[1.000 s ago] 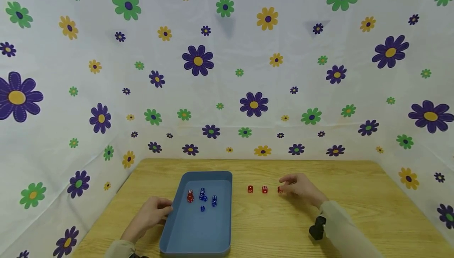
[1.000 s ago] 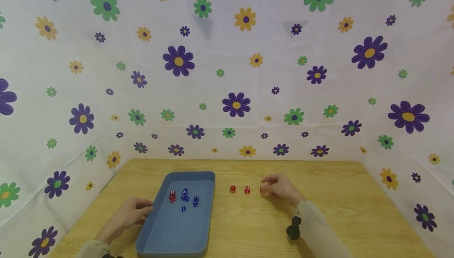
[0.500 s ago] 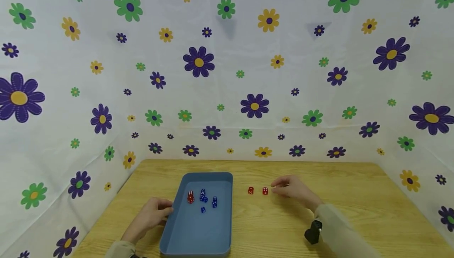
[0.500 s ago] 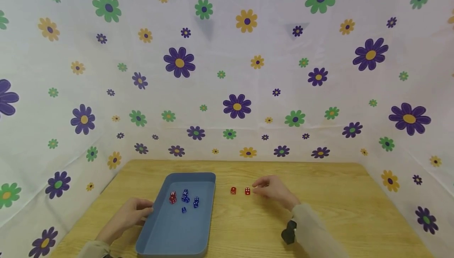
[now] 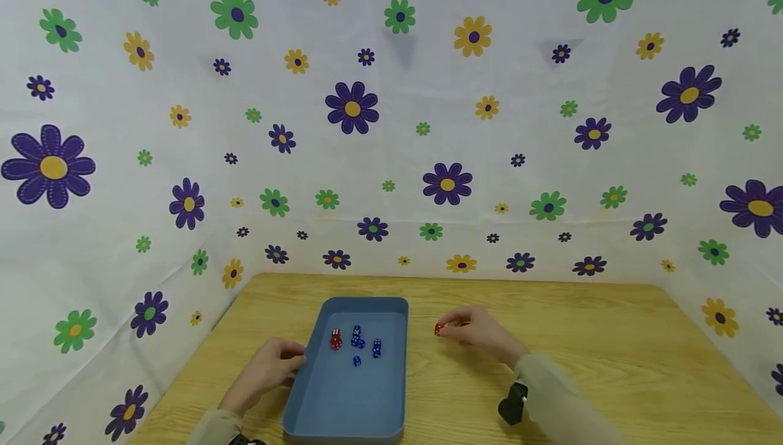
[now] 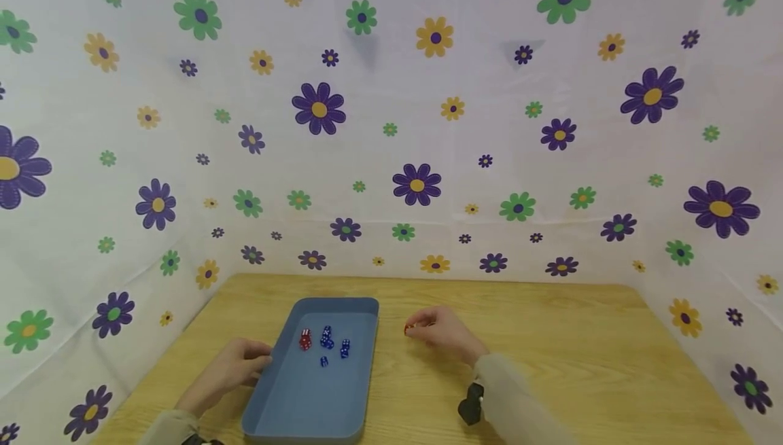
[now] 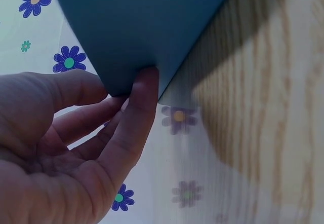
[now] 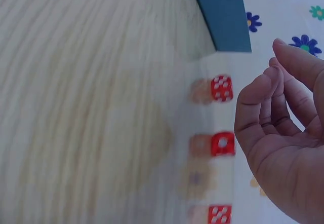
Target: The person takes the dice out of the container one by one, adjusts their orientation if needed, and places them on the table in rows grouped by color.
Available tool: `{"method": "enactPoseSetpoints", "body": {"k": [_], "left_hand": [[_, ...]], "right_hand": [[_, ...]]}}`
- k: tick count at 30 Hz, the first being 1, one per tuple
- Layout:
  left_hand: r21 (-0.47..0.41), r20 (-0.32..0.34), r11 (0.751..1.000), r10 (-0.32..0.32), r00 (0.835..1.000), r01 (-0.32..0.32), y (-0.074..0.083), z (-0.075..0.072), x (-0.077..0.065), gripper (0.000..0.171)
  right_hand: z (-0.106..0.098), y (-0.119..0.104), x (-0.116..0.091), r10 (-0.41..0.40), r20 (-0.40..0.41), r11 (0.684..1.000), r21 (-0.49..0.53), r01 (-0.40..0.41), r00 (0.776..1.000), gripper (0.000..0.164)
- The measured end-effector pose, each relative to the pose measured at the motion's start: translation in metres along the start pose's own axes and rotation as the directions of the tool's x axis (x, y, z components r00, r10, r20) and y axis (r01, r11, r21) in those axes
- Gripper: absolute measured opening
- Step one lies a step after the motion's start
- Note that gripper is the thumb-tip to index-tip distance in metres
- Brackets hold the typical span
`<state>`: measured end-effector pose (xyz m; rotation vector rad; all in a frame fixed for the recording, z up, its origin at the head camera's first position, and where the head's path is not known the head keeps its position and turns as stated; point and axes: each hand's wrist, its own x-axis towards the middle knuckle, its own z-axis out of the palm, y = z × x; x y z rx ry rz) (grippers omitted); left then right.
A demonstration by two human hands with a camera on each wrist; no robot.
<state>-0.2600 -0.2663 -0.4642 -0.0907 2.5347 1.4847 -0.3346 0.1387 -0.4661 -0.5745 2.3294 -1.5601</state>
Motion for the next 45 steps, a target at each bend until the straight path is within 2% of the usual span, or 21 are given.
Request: {"method": "enactPoseSetpoints", "body": {"k": [4,10,13,21,30,38,45], "left_hand": [[0.002,-0.012,1.0,0.006,1.0,-0.006,0.002,-0.001,0.002,0.028],[-0.003,0.014,0.999,0.046,0.999,-0.046,0.0,-0.003,-0.001,0.026],[-0.007,0.02,0.998,0.066,0.998,-0.065,0.0,-0.001,-0.002,0.025],[0.003,-0.009,0.998,0.061,0.998,-0.061,0.0,-0.001,-0.003,0.026],[0.01,-0.002,0.998,0.066,0.998,-0.066,-0.001,0.0,-0.002,0.026],[-0.002,-0.008,0.999,0.047,0.999,-0.047,-0.003,0.0,-0.001,0.026],[0.0,0.005,0.999,0.054,0.999,-0.054,-0.002,0.0,-0.001,0.026]], "right_hand": [[0.011,-0.012,0.01,-0.029,0.019,0.998,0.049,0.029,0.999,0.034],[0.032,-0.027,0.025,-0.043,0.045,0.994,0.106,0.038,0.998,0.036],[0.041,-0.033,0.03,-0.045,0.048,0.994,0.097,0.04,0.998,0.034],[0.069,-0.058,0.046,-0.076,0.014,0.996,0.037,0.076,0.997,0.023],[0.096,-0.072,0.056,0.043,-0.029,0.998,0.041,-0.042,0.999,0.028],[0.129,-0.081,0.063,0.136,-0.108,0.99,0.051,-0.131,0.985,0.029],[0.155,-0.086,0.066,0.167,-0.113,0.985,0.06,-0.161,0.979,0.029]]}}
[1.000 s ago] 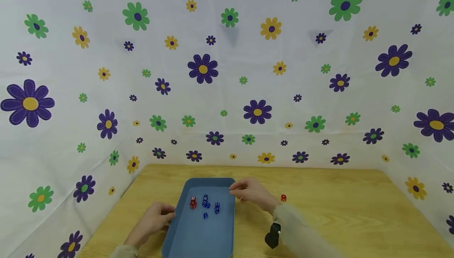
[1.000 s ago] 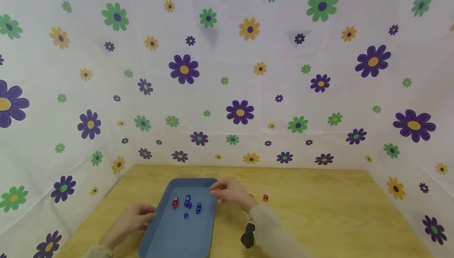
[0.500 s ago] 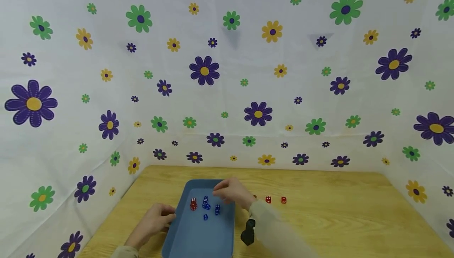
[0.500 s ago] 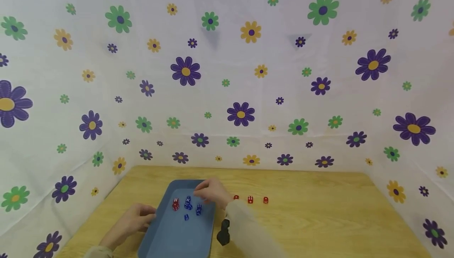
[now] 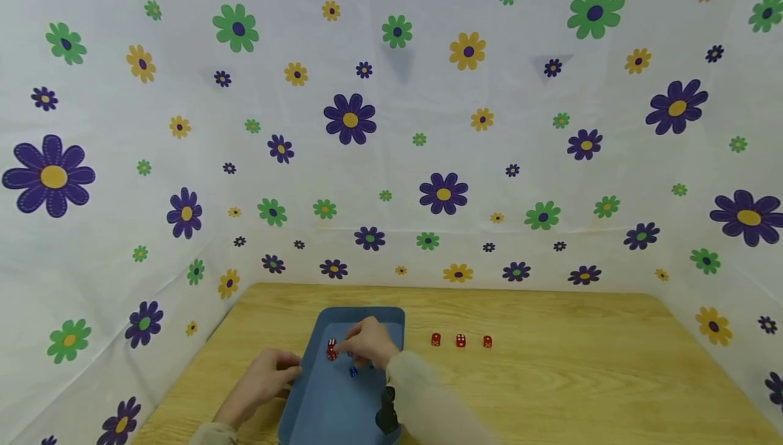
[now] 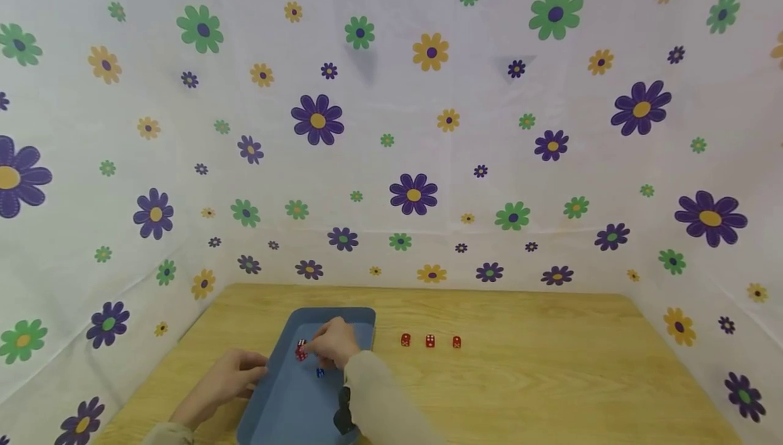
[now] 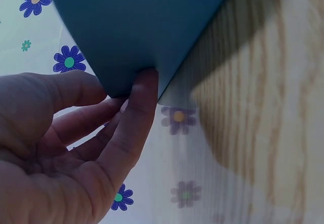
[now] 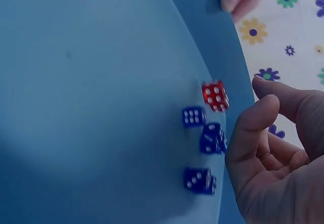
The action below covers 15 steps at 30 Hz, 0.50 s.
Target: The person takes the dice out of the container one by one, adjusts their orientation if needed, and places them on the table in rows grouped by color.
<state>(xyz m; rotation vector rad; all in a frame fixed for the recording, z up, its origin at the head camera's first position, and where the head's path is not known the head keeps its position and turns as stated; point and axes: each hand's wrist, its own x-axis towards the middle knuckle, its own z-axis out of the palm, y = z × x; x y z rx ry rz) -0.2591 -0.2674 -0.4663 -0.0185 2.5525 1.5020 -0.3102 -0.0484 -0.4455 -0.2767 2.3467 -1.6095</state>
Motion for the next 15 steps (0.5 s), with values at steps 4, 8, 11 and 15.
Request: {"method": "enactPoseSetpoints", "body": {"k": [4,8,11,15], "left_hand": [[0.009,0.014,1.0,0.003,1.0,-0.004,0.0,-0.003,-0.001,0.026],[0.005,0.025,1.0,0.012,1.0,-0.012,0.0,-0.003,-0.001,0.026],[0.005,0.025,1.0,0.017,1.0,-0.017,0.0,-0.002,0.0,0.026],[0.007,0.023,0.999,0.033,0.999,-0.033,-0.001,-0.002,-0.001,0.027]], "right_hand": [[0.015,0.0,0.003,0.003,-0.006,1.0,-0.007,-0.003,1.0,0.018],[0.027,0.004,0.007,0.004,-0.048,1.0,-0.002,-0.004,0.999,0.02],[0.032,0.009,0.009,0.002,-0.092,1.0,0.005,-0.002,0.996,0.021],[0.037,0.015,0.011,-0.022,-0.158,0.998,-0.069,0.011,0.987,0.02]]}}
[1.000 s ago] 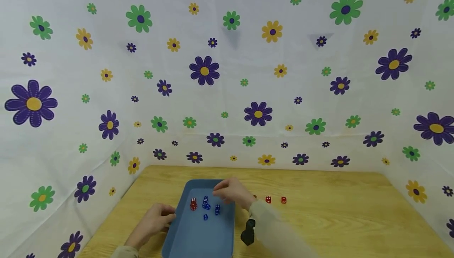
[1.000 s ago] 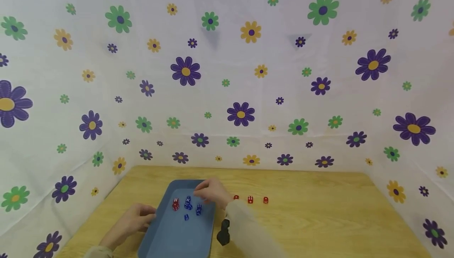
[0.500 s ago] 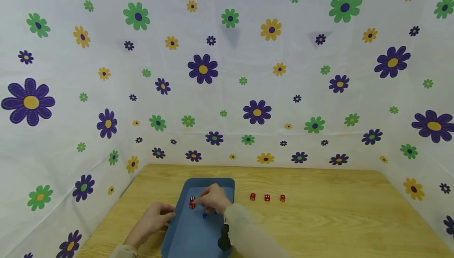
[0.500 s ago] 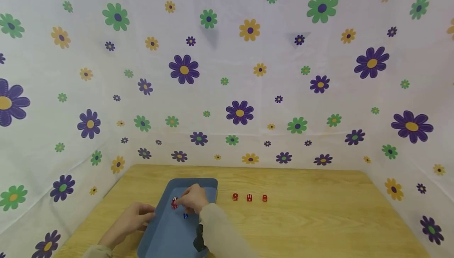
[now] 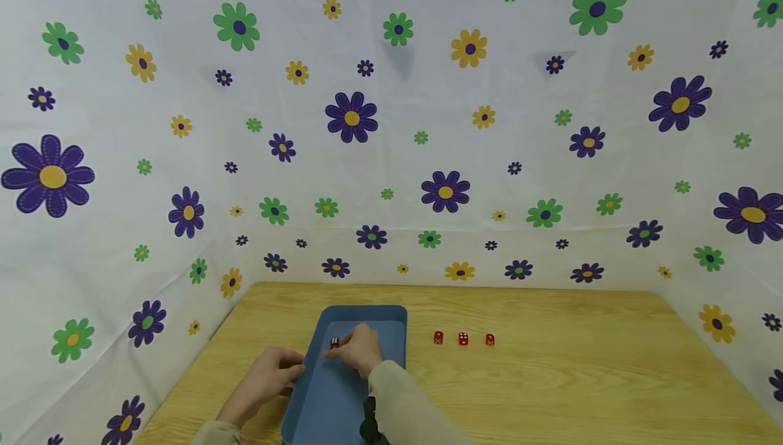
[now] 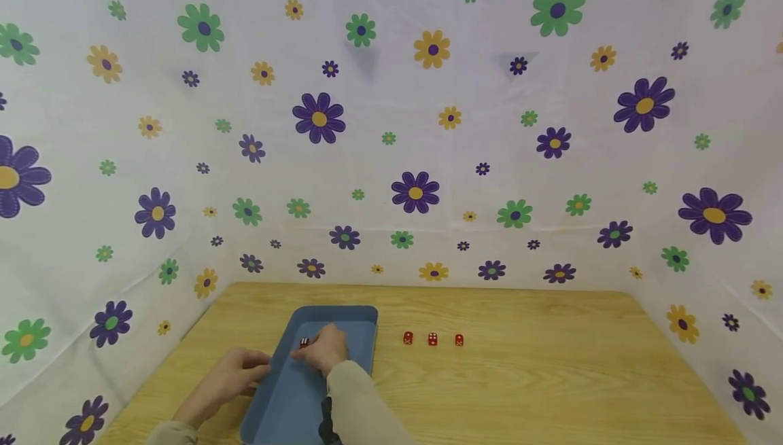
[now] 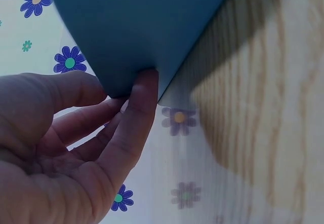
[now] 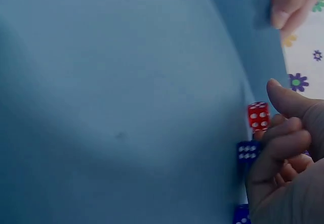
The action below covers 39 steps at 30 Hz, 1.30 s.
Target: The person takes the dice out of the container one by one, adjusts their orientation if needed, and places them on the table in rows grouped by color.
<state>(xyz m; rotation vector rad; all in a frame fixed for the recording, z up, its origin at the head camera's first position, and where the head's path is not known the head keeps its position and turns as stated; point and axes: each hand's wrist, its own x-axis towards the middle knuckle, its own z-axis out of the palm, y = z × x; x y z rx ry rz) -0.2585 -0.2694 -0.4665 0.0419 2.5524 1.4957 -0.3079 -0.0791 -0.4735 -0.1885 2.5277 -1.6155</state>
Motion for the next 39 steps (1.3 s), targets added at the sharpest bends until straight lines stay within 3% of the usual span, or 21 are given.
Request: {"method": "enactPoseSetpoints", "body": {"k": [7,14,27,39], "left_hand": [[-0.011,0.017,1.0,0.023,1.0,-0.023,-0.002,0.002,0.0,0.028],[-0.005,0.012,1.0,0.018,1.0,-0.018,-0.003,0.003,0.002,0.027],[-0.013,0.006,1.0,-0.009,1.0,0.01,-0.001,0.001,-0.001,0.028],[-0.023,-0.039,0.998,-0.058,0.998,0.057,0.004,0.006,-0.001,0.028]], "right_hand": [[0.002,0.009,0.005,-0.017,-0.081,0.987,-0.16,0.004,0.997,0.024],[0.001,0.013,0.007,-0.027,-0.072,0.983,-0.182,0.014,0.997,0.02],[-0.009,0.014,0.004,-0.035,0.014,0.999,-0.007,0.035,0.999,0.02],[-0.035,0.009,0.003,-0.01,0.102,0.987,0.16,-0.006,0.995,0.016]]}}
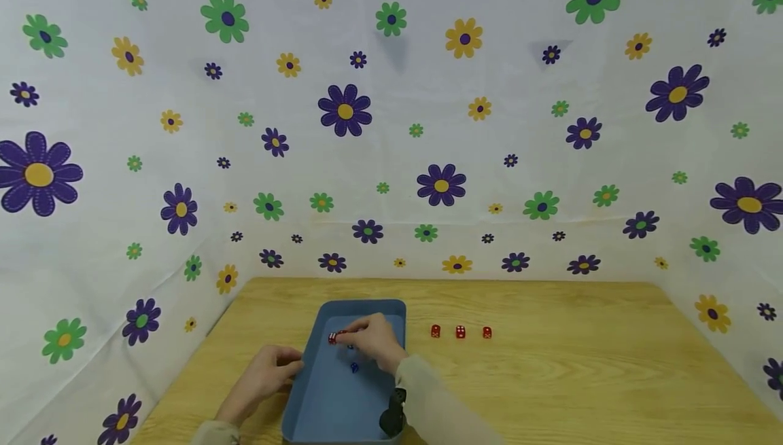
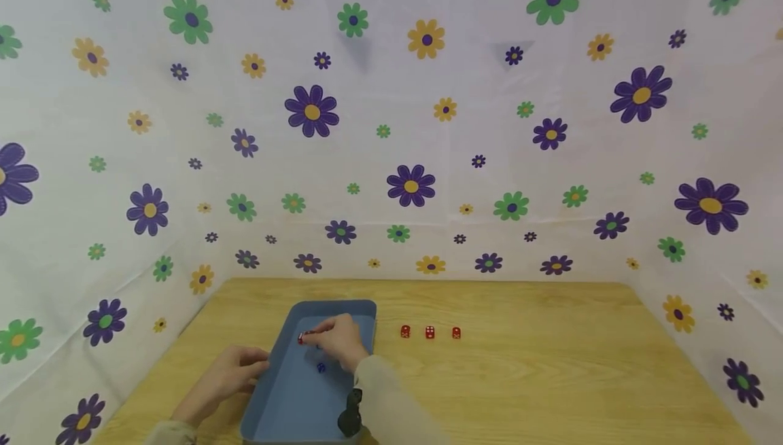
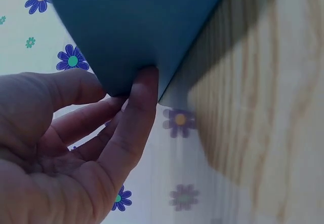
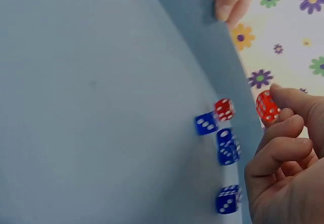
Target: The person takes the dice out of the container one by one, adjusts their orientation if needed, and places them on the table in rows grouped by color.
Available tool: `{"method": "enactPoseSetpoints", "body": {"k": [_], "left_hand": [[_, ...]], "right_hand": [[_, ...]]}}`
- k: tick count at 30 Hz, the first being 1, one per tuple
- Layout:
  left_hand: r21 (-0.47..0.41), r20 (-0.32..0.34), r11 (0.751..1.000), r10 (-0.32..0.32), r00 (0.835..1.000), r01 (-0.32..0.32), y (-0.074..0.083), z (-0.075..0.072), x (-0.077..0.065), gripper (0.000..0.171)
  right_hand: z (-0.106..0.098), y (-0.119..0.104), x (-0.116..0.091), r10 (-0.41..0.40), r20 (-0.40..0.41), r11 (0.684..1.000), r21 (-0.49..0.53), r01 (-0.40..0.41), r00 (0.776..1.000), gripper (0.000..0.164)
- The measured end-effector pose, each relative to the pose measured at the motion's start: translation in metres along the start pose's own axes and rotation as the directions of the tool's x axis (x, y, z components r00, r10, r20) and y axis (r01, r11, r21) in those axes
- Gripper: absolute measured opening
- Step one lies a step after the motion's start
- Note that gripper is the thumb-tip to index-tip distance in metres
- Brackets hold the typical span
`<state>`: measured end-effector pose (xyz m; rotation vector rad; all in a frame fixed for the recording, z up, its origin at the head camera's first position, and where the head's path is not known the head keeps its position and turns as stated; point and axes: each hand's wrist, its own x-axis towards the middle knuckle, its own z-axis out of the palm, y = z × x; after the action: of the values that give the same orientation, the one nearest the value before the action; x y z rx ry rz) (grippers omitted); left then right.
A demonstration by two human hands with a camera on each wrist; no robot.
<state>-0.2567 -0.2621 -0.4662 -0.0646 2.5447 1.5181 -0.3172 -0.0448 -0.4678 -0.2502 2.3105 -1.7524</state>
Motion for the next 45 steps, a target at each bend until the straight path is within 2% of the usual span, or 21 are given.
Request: {"method": "enactPoseSetpoints", "body": {"k": [6,10,18,23,26,29,34,38,45], "left_hand": [[-0.009,0.034,1.0,0.018,0.999,-0.018,0.0,-0.002,0.001,0.029],[-0.01,0.047,0.999,0.036,0.998,-0.035,0.001,-0.003,0.003,0.03],[0.003,0.042,0.999,0.035,0.999,-0.035,0.0,-0.001,0.002,0.026],[-0.002,0.073,0.999,0.038,0.997,-0.038,0.0,-0.004,0.002,0.028],[0.004,0.088,1.0,0.027,0.996,-0.028,0.001,-0.005,0.002,0.029],[0.02,0.076,1.0,0.002,0.997,-0.004,0.002,-0.005,0.003,0.028],[0.05,0.007,0.998,-0.03,1.0,0.029,0.0,-0.002,0.006,0.026],[0.055,-0.013,0.998,-0.034,0.999,0.034,0.001,-0.002,0.006,0.026],[0.06,0.001,0.998,-0.016,1.0,0.016,0.002,-0.002,0.006,0.027]], "right_hand": [[-0.016,-0.016,-0.008,-0.039,0.051,0.996,0.079,0.035,0.998,0.016],[-0.03,-0.023,-0.011,-0.071,0.047,0.991,0.121,0.065,0.996,0.018],[-0.066,-0.021,-0.016,-0.068,0.03,0.99,0.123,0.064,0.997,0.022],[-0.094,-0.014,-0.02,-0.074,0.019,0.991,0.117,0.071,0.997,0.028],[-0.112,-0.008,-0.023,-0.081,0.02,0.992,0.099,0.079,0.996,0.03],[-0.129,0.001,-0.029,-0.088,0.012,0.994,0.068,0.087,0.996,0.029],[-0.156,0.017,-0.037,-0.089,-0.029,0.996,-0.006,0.089,0.996,0.025],[-0.178,0.031,-0.04,-0.083,-0.051,0.994,-0.077,0.079,0.995,0.025],[-0.216,0.047,-0.045,-0.05,-0.063,0.987,-0.155,0.04,0.997,0.028]]}}
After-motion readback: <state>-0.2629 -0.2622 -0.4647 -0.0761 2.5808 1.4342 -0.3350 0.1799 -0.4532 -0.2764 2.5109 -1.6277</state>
